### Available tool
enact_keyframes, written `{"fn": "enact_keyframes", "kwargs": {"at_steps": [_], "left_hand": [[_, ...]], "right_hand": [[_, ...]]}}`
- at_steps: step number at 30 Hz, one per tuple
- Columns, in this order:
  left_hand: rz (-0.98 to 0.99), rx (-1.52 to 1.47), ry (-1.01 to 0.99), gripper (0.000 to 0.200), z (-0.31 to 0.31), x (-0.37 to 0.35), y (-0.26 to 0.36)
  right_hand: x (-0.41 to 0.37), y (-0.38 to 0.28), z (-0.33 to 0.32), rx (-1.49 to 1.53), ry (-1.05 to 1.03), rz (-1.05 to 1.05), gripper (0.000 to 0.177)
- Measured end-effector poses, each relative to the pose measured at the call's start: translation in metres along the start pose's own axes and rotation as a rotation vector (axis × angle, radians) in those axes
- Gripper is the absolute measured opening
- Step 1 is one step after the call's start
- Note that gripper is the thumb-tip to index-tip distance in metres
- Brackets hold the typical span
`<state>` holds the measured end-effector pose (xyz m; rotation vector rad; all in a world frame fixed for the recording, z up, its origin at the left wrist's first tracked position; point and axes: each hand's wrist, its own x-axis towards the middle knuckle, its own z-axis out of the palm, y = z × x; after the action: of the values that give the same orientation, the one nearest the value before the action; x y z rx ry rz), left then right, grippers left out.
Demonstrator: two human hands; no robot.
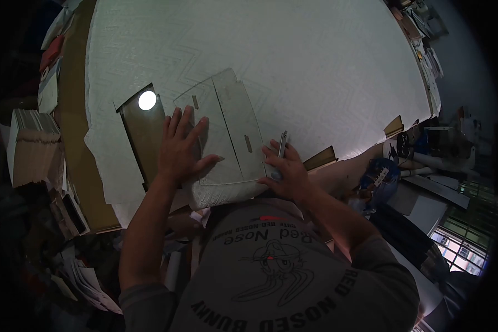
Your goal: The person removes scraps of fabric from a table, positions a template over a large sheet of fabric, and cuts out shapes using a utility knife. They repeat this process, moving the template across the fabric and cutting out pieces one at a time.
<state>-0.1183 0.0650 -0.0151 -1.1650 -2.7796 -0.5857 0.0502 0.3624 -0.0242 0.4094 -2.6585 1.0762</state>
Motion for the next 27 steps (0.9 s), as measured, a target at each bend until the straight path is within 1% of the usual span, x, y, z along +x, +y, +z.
{"fn": "enact_keyframes", "kwargs": {"at_steps": [15,27], "left_hand": [[-0.019,-0.029,-0.019,0.092,-0.0037,0.0013,0.0018],[0.001,-0.018,0.010,0.093,0.0000,0.0002,0.0012]], "right_hand": [[0.0010,-0.0009,0.0007,-0.023,-0.011,0.012,0.060],[-0.0016,0.0001,0.0012,0.018,0.005,0.031,0.060]]}}
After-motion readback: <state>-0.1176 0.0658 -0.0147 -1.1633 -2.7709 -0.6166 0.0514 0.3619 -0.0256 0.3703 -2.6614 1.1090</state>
